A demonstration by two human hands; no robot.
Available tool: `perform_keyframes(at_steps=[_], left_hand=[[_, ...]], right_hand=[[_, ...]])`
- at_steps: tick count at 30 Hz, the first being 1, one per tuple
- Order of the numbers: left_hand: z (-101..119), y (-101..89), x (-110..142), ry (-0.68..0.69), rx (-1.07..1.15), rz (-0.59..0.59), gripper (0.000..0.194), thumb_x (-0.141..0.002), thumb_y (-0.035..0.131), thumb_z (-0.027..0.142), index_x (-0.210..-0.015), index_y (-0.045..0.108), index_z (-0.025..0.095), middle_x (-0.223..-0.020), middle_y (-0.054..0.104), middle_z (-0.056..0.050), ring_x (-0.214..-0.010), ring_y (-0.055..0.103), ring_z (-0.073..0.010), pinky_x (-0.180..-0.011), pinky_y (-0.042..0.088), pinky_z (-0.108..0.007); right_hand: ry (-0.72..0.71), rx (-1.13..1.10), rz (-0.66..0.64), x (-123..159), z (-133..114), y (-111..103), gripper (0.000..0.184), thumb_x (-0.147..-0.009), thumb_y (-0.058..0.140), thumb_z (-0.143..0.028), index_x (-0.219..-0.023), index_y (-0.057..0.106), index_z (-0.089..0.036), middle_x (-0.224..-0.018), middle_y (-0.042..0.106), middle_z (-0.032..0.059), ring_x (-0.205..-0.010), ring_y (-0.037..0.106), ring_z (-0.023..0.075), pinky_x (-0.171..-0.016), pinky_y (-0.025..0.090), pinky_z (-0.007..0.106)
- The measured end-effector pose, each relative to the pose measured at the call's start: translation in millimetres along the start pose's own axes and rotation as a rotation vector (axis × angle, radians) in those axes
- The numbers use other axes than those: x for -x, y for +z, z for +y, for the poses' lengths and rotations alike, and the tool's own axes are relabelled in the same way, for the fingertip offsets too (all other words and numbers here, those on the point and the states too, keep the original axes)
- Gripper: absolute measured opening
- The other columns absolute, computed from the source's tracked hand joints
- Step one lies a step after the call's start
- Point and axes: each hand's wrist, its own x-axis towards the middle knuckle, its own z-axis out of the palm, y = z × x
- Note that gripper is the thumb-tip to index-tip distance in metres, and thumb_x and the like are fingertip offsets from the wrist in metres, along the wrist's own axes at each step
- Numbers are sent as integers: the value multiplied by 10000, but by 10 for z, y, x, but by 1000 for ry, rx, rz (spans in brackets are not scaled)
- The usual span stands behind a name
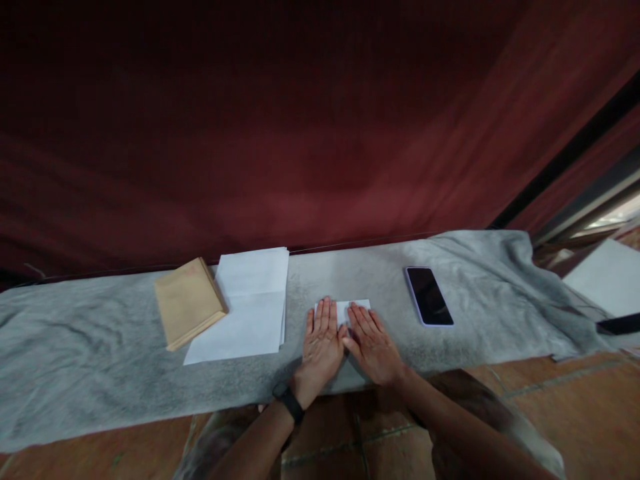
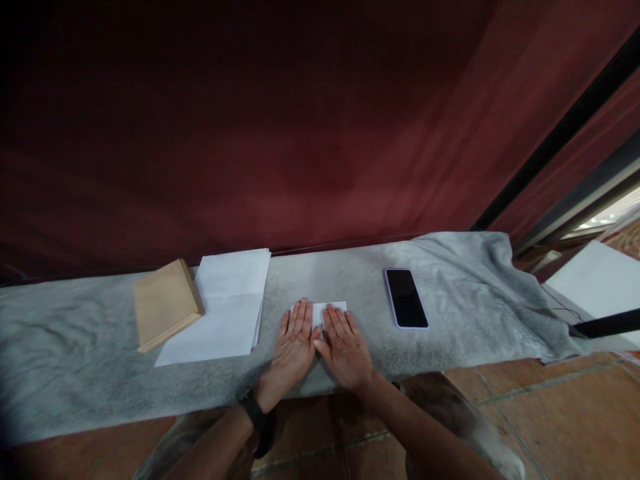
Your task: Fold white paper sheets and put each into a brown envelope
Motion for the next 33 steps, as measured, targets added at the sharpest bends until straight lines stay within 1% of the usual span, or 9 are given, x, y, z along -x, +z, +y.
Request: perform_keyframes(at_steps=[4, 8, 12, 16, 19, 22, 25, 29, 33], left_hand=[[-81, 14, -8, -43, 5, 35, 678, -1040, 326, 420, -1610, 146, 100, -1622, 317, -205, -1515, 288, -310, -1213, 304, -551], [-111, -20, 4, -63, 2, 48, 686, -1038, 322, 468, -1602, 193, 101, -1613, 339, -200, -1514, 292, -308, -1214, 302, -546], [-128, -78, 15, -101, -28, 10, 675, -1041, 296, 475, -1570, 282, 55, -1608, 342, -209, -1523, 270, -308, -1221, 289, -538], [-171, -116, 43, -143, -56, -13, 661, -1045, 287, 469, -1565, 308, 62, -1616, 337, -190, -1523, 274, -297, -1230, 269, -523], [-206, -127, 63, -159, -60, -5, 638, -1047, 293, 444, -1556, 330, 61, -1613, 346, -186, -1520, 285, -293, -1229, 274, -518], [-199, -161, 67, -166, -54, 44, 617, -1046, 313, 388, -1550, 324, 33, -1606, 348, -208, -1521, 274, -310, -1229, 270, -540], [-116, -227, 80, -66, -9, 87, 601, -1038, 351, 325, -1570, 275, 58, -1624, 323, -190, -1536, 230, -297, -1239, 262, -535], [39, -278, 167, 157, 94, 26, 619, -1020, 380, 255, -1594, 204, 106, -1650, 288, -144, -1543, 212, -247, -1233, 312, -469], [89, -238, 270, 225, 108, -22, 660, -997, 404, 228, -1599, 164, 103, -1653, 275, -157, -1543, 208, -248, -1227, 327, -473]], right_hand=[[-1, 40, -12, 25, 106, -26, 588, -1062, 341, -429, -1561, 354, -118, -1586, 417, 144, -1470, 384, 284, -1221, 273, 499], [33, 58, -31, 61, 227, -54, 602, -1060, 344, -432, -1578, 321, -125, -1583, 419, 147, -1458, 400, 290, -1216, 266, 509], [68, 80, -42, 104, 318, -72, 618, -1054, 357, -442, -1592, 295, -144, -1585, 417, 141, -1456, 403, 292, -1220, 250, 515], [92, 121, -64, 140, 375, -69, 605, -1058, 354, -424, -1591, 297, -144, -1594, 402, 131, -1461, 395, 287, -1226, 238, 510], [93, 135, -45, 164, 405, -55, 605, -1062, 351, -404, -1593, 280, -123, -1596, 397, 132, -1467, 387, 285, -1227, 245, 505], [92, 122, 9, 179, 402, -61, 626, -1065, 347, -388, -1606, 220, -100, -1585, 409, 156, -1462, 397, 286, -1218, 273, 510], [34, 73, 20, 182, 333, -104, 624, -1066, 349, -360, -1609, 196, -93, -1589, 403, 163, -1474, 380, 272, -1217, 289, 499], [-129, 6, -43, 190, 197, -171, 601, -1060, 371, -358, -1595, 252, -110, -1599, 393, 145, -1485, 361, 248, -1227, 283, 480], [-167, 4, -45, 203, 143, -183, 631, -1048, 407, -423, -1580, 293, -102, -1585, 411, 164, -1476, 377, 256, -1228, 280, 491]])
